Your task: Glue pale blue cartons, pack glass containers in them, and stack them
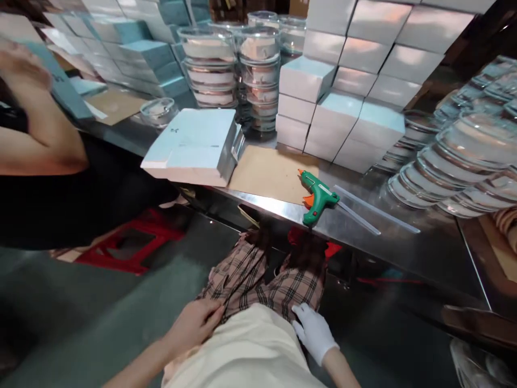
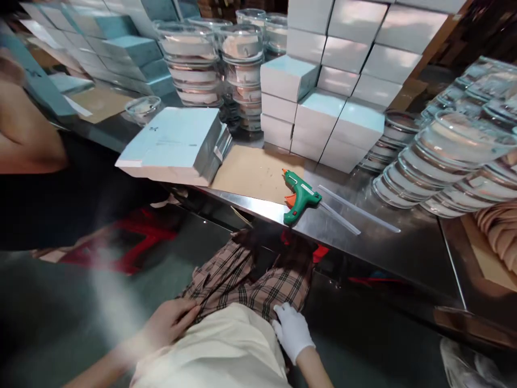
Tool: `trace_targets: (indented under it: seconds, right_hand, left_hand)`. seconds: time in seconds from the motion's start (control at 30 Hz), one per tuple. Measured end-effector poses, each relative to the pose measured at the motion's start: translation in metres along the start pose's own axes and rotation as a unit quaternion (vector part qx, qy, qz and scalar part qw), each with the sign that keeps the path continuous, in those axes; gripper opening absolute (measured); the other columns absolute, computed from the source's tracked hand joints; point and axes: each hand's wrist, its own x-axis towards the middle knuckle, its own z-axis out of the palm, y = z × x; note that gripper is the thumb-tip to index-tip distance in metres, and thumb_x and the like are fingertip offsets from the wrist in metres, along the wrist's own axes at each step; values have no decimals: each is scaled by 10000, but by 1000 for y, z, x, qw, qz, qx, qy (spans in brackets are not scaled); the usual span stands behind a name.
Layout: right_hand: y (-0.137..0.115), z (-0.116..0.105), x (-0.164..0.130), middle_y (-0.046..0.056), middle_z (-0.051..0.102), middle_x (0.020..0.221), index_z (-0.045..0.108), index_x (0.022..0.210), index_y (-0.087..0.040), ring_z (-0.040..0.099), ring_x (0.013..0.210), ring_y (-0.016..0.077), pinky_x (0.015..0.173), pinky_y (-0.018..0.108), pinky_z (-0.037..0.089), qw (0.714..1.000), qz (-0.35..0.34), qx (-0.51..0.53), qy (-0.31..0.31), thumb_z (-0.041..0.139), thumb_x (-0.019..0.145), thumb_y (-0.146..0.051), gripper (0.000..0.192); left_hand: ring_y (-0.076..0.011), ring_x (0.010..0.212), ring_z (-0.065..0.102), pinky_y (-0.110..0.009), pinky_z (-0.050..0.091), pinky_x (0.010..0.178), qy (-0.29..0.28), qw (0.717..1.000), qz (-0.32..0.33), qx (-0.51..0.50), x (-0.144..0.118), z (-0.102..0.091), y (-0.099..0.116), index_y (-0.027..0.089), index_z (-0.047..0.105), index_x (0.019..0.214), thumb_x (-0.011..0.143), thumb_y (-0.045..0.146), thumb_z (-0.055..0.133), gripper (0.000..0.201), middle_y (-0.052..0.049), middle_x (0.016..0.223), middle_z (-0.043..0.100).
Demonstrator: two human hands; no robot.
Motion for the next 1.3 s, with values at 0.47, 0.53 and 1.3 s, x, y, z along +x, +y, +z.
trace_targets:
  seconds: [0.47, 0.53, 1.3]
  right_hand:
    - [-12, 68, 3, 119, 754, 1164, 760, 1063, -245, 706, 1105, 302, 973, 413, 556, 962, 97, 148, 207, 467, 978, -215, 306]
    - [-20, 76, 5, 167, 752, 1174, 738, 1089, -204, 708, 1105, 332, 960, 440, 557, 935, 151, 194, 254, 436, 975, -246, 325]
    - [-149, -49, 163, 99, 691, 1285, 607, 1349, -214, 660, 1070, 206, 954, 306, 468, 963, -113, 221, 102, 561, 983, -369, 400]
  left_hand:
    - [-307, 1145, 626, -429, 488, 1021, 63, 973, 154, 159, 144, -102, 23, 261, 692, 1161, 984, 363, 531, 261, -116, 1171, 692]
    - [-314, 1174, 606, -433, 493, 1022, 98, 974, 132, 157, 162, -110, 3, 252, 674, 1202, 984, 371, 544, 280, -128, 1234, 657]
    - [-223, 1009, 710, -347, 575, 906, 409, 900, -103, -111, 122, -68, -109, 165, 688, 1042, 1030, 522, 484, 412, -105, 1058, 736]
